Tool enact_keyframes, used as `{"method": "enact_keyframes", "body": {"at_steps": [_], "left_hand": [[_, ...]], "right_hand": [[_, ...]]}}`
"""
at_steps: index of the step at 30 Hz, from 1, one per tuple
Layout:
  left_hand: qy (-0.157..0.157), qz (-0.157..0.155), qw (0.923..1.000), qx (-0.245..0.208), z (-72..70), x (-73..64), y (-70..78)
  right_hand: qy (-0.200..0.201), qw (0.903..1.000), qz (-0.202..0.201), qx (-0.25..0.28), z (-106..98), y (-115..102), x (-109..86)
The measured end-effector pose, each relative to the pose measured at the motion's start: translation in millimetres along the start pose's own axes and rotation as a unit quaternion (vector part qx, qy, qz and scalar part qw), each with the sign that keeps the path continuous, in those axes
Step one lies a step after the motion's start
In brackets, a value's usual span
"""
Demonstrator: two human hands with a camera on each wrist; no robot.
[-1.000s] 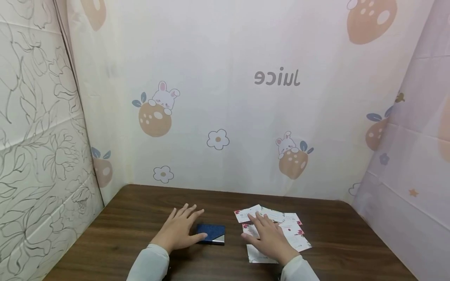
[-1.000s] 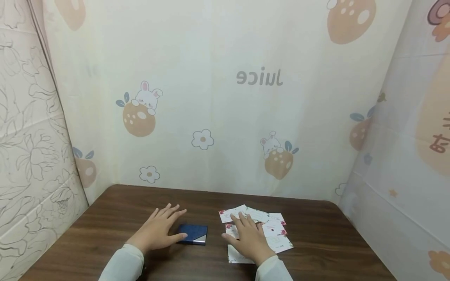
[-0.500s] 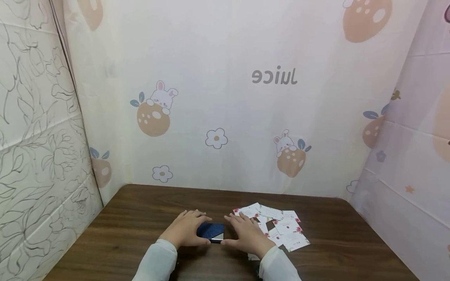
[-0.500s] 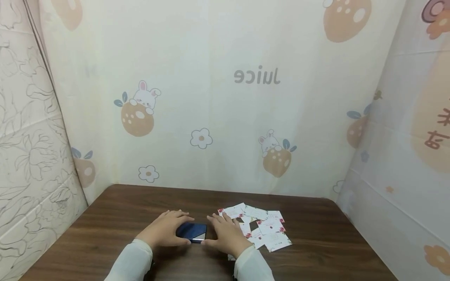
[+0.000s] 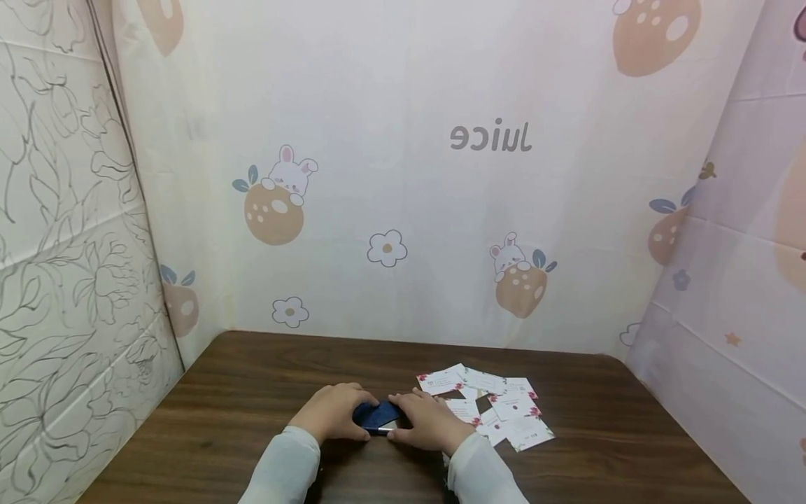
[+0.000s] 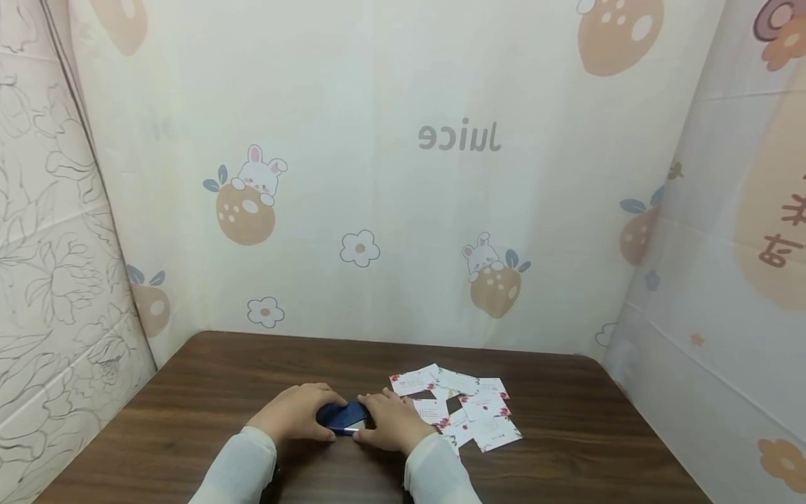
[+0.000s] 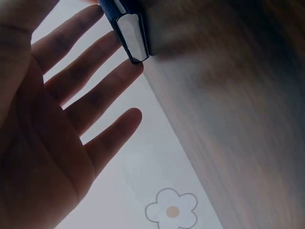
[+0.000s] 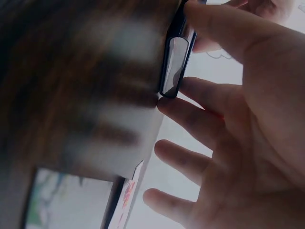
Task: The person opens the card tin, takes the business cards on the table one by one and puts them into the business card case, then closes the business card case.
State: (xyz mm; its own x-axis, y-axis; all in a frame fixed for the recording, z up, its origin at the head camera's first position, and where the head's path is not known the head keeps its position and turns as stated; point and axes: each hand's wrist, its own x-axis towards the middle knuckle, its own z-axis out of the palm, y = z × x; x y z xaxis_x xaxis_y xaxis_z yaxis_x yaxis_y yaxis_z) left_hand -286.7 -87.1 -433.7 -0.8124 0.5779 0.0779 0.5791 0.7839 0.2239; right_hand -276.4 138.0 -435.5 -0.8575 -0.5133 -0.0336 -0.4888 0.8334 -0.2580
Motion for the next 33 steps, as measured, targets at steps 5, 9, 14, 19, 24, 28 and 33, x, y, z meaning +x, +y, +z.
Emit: {"method": "enact_keyframes", "body": {"at_steps": [5, 9, 14, 19, 24, 28, 33], "left_hand": [[-0.002, 0.000, 1.0000, -0.003, -1.7, 1.3, -0.3], [0.002, 0.004, 1.0000, 0.000, -2.7, 2.0, -0.4], [0.005, 0.007, 0.9999, -0.006, -0.6, 2.5, -0.8], [0.002, 0.007, 1.0000, -0.006, 2.1, 3.8, -1.7], [0.000, 0.009, 0.9999, -0.007, 3.4, 2.4, -3.4], [0.000, 0.012, 0.9999, -0.008, 2.9, 2.5, -4.9], [-0.002, 0.015, 0.9998, -0.009, 2.1, 3.9, -5.4]], "right_hand": [[0.002, 1.0000, 0.001, 0.003, 1.0, -0.6, 0.9], [0.005, 1.0000, 0.000, 0.004, 0.6, -0.8, 1.8], [0.003, 1.0000, -0.004, 0.005, 1.5, 0.2, 2.7], [0.007, 0.9999, -0.006, -0.009, 3.5, 1.4, 3.4], [0.008, 0.9999, -0.002, -0.012, 4.5, 1.2, 2.3], [0.011, 0.9999, -0.002, -0.010, 3.6, 0.1, 1.7], [0.016, 0.9998, -0.004, -0.006, 2.1, -0.2, 1.2]]}}
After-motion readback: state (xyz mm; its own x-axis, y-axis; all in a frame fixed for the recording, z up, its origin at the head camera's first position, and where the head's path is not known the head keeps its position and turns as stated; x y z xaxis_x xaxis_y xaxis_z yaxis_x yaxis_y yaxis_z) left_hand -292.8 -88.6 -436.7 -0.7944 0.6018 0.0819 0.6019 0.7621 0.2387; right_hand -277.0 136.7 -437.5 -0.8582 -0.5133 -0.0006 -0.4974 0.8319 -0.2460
